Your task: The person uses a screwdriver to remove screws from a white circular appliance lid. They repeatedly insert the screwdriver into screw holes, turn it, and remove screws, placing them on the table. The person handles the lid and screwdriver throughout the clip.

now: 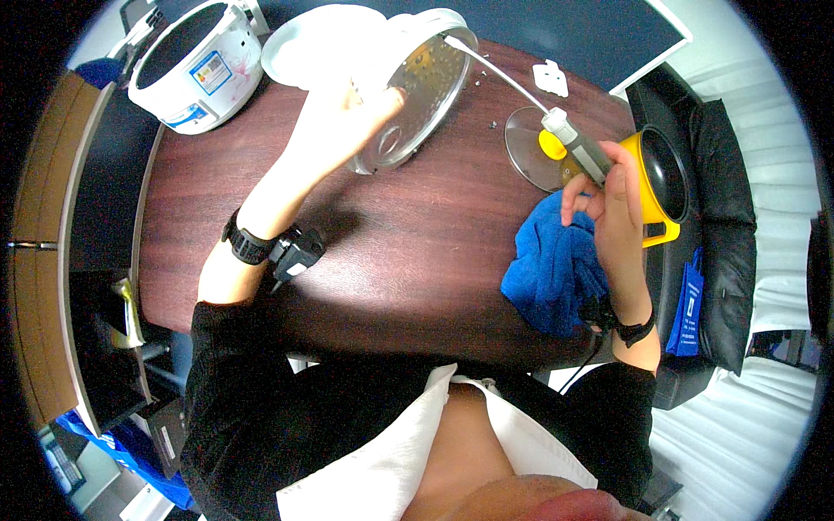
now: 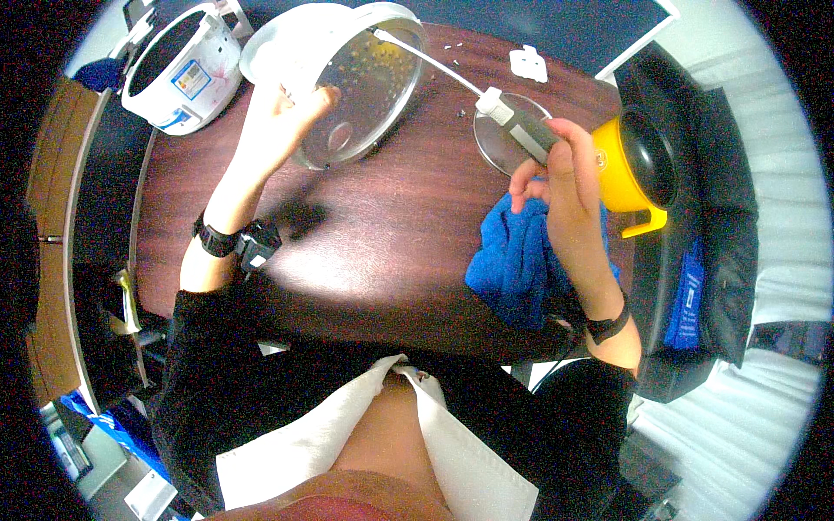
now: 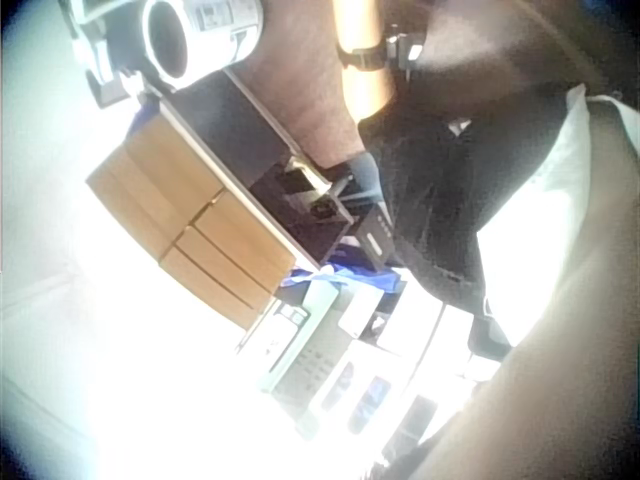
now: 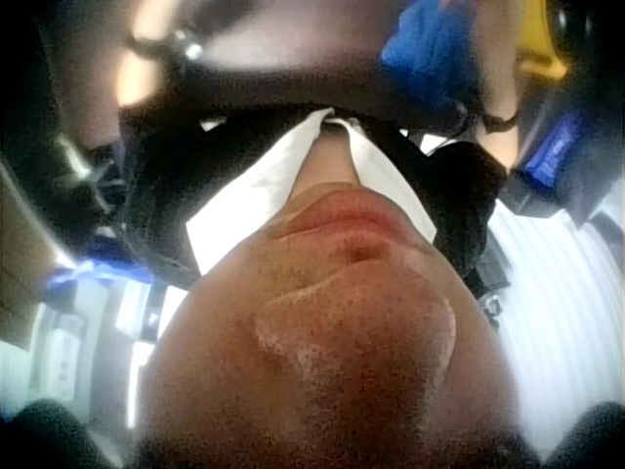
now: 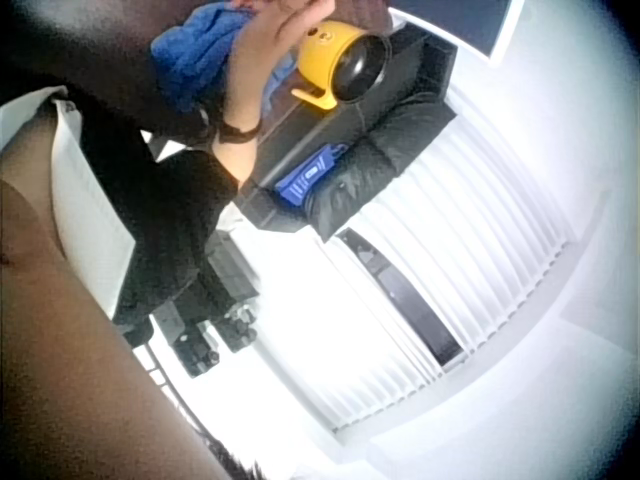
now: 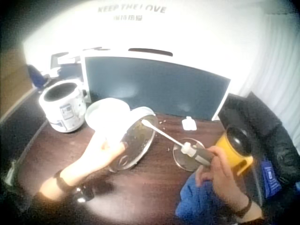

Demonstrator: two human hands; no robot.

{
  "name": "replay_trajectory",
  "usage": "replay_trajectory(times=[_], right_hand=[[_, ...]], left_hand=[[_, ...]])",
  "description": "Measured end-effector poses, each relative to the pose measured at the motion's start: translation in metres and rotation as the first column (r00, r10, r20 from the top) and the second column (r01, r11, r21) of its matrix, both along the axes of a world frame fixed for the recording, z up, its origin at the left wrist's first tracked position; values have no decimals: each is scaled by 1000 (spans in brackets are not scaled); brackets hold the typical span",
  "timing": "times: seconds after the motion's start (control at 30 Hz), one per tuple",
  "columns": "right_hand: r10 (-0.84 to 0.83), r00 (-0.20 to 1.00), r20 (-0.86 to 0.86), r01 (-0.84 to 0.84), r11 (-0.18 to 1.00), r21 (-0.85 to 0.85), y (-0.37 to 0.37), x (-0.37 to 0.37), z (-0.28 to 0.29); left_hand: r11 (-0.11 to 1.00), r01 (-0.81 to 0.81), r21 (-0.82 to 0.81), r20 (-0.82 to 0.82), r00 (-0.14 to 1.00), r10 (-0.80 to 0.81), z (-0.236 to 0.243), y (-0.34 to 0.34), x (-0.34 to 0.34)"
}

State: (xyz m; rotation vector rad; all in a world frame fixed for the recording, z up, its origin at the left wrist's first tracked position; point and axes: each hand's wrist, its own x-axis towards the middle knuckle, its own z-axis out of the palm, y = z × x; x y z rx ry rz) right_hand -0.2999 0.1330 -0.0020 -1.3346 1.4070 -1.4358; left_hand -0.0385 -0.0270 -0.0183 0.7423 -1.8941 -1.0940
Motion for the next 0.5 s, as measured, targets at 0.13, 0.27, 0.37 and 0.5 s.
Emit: replay_trajectory(times=[0.13, 0.27, 0.37, 0.5], right_hand=[[-11, 999, -42, 16, 990, 142, 0, -1, 1], [26, 996, 81, -42, 978, 203, -2, -6, 6], [-23, 988, -153, 32, 998, 54, -7, -7, 5], [-7, 984, -179, 2, 1000, -28, -3, 3, 5]], left_hand=[[1000, 7, 17, -56, 998, -6, -1, 0, 0], [1000, -5, -19, -74, 997, 3, -2, 1, -2], [997, -38, -69, -42, 999, 35, -1, 0, -4], [1000, -28, -4, 0, 1000, 28, 1, 1, -2]])
